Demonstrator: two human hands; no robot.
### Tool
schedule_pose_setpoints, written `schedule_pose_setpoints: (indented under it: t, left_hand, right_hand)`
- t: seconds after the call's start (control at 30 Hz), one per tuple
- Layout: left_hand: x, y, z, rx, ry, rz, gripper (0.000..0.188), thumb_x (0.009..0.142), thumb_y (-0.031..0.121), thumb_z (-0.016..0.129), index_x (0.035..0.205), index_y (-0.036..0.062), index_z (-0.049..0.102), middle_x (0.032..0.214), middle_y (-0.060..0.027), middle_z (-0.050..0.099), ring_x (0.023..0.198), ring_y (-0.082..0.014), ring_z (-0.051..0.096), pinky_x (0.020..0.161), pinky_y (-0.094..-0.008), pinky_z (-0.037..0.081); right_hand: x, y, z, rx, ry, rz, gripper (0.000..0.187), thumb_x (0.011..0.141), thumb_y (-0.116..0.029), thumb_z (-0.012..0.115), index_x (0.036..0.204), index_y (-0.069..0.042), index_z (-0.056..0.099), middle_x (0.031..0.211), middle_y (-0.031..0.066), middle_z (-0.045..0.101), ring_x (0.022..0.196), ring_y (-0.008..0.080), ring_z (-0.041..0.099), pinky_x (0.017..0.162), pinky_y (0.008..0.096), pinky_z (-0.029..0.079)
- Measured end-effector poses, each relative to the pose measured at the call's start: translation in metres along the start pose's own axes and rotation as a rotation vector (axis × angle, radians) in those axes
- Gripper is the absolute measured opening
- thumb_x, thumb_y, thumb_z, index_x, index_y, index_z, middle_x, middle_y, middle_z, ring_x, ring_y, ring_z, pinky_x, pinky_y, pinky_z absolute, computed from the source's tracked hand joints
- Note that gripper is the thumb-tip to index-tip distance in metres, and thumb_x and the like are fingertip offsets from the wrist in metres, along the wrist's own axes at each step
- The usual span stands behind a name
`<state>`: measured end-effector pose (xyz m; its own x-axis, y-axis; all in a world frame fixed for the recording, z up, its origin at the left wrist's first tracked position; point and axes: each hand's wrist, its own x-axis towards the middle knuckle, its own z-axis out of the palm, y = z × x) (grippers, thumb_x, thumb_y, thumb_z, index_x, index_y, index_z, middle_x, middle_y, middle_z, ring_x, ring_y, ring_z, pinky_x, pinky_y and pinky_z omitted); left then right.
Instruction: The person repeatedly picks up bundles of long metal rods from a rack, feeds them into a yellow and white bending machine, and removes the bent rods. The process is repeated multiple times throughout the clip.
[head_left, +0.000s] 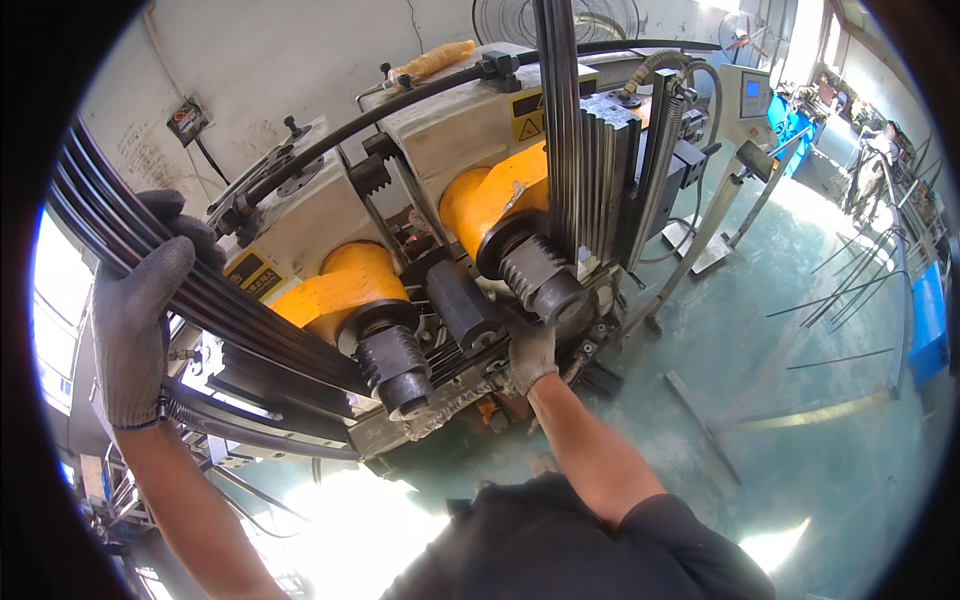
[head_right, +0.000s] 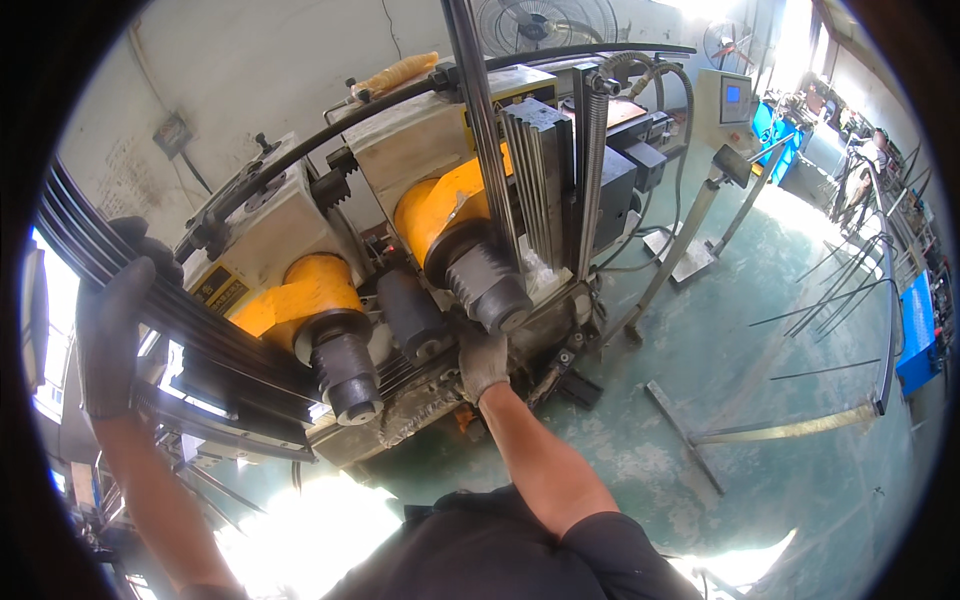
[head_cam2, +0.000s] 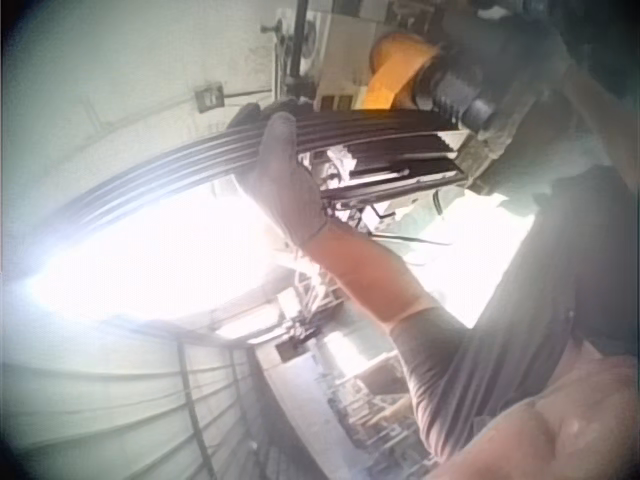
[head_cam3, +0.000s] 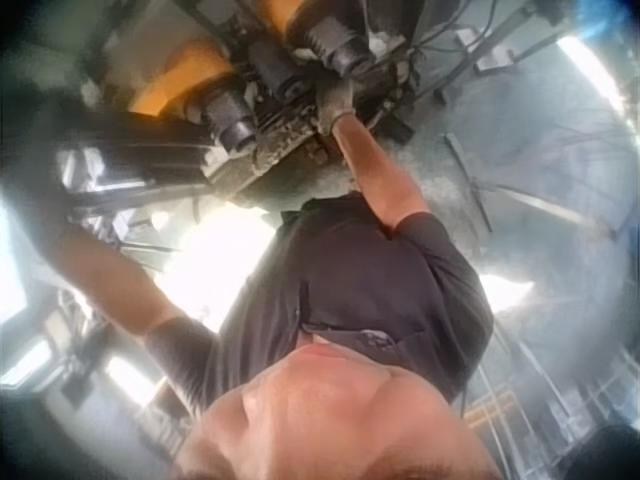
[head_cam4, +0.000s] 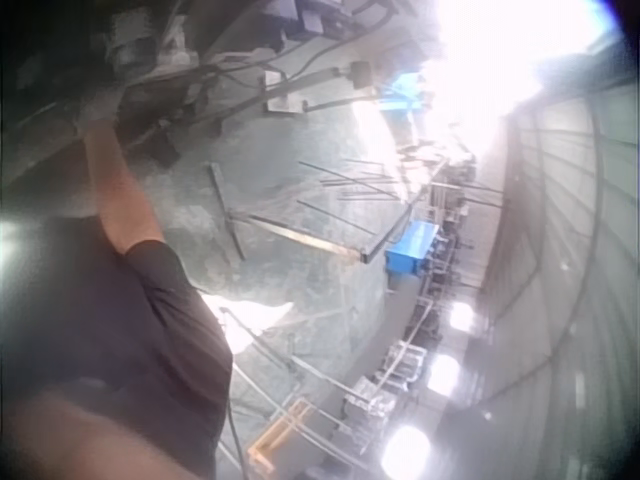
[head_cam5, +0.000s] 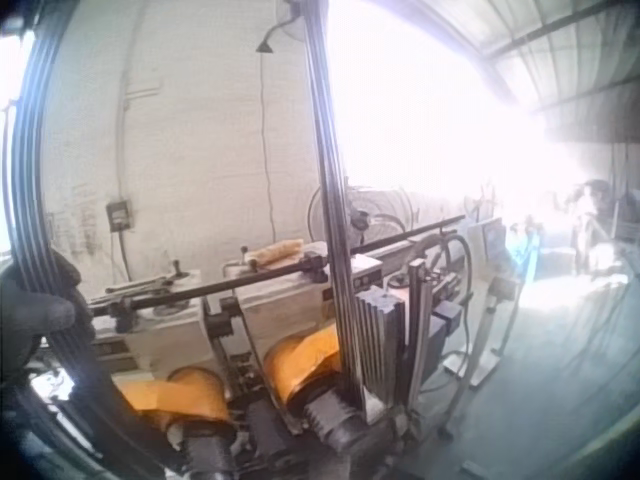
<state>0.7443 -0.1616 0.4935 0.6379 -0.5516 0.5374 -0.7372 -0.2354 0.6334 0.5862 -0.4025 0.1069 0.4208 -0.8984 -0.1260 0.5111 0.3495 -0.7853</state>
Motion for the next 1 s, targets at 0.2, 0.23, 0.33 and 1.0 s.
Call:
schedule_pose_setpoints:
  t: [0.2, 0.23, 0.33, 1.0]
  left_hand:
    - [-0.002, 0.002, 0.002, -0.054, 0.002, 0.01, 0.052, 0.095, 0.027, 0.077, 0.139, 0.0016, 0.065, 0.105, -0.0138, 0.079, 0.098, -0.0252, 0.08, 0.091, -0.0396, 0.067]
    - [-0.002, 0.001, 0.002, -0.058, 0.001, 0.008, 0.051, 0.096, 0.026, 0.077, 0.139, 0.0019, 0.066, 0.106, -0.0139, 0.079, 0.098, -0.0251, 0.08, 0.09, -0.0394, 0.067]
    - [-0.003, 0.0, 0.001, -0.044, 0.001, 0.001, 0.049, 0.097, 0.024, 0.076, 0.14, 0.0026, 0.067, 0.107, -0.0135, 0.079, 0.099, -0.025, 0.08, 0.091, -0.0389, 0.066]
    - [-0.001, 0.004, -0.016, 0.045, -0.163, -0.039, 0.05, 0.102, 0.033, 0.074, 0.143, 0.005, 0.065, 0.109, -0.0108, 0.081, 0.106, -0.0255, 0.08, 0.102, -0.043, 0.064]
  right_hand:
    - [0.002, 0.004, -0.002, 0.018, -0.008, 0.049, 0.024, 0.102, -0.003, 0.078, 0.125, 0.001, 0.076, 0.116, 0.0081, 0.079, 0.098, 0.0165, 0.074, 0.085, 0.0336, 0.06]
    - [0.003, 0.005, -0.002, 0.016, -0.016, 0.036, 0.022, 0.101, -0.001, 0.077, 0.123, 0.001, 0.077, 0.115, 0.0082, 0.079, 0.099, 0.0176, 0.075, 0.086, 0.0341, 0.06]
    - [0.006, 0.01, -0.005, -0.07, -0.02, -0.032, 0.02, 0.1, 0.0, 0.076, 0.12, 0.001, 0.079, 0.114, 0.0082, 0.08, 0.1, 0.019, 0.076, 0.087, 0.0346, 0.061]
    - [0.012, 0.026, -0.013, -0.07, 0.005, 0.056, 0.025, 0.1, 0.0, 0.076, 0.126, 0.003, 0.075, 0.122, 0.0099, 0.077, 0.108, 0.019, 0.073, 0.094, 0.0361, 0.059]
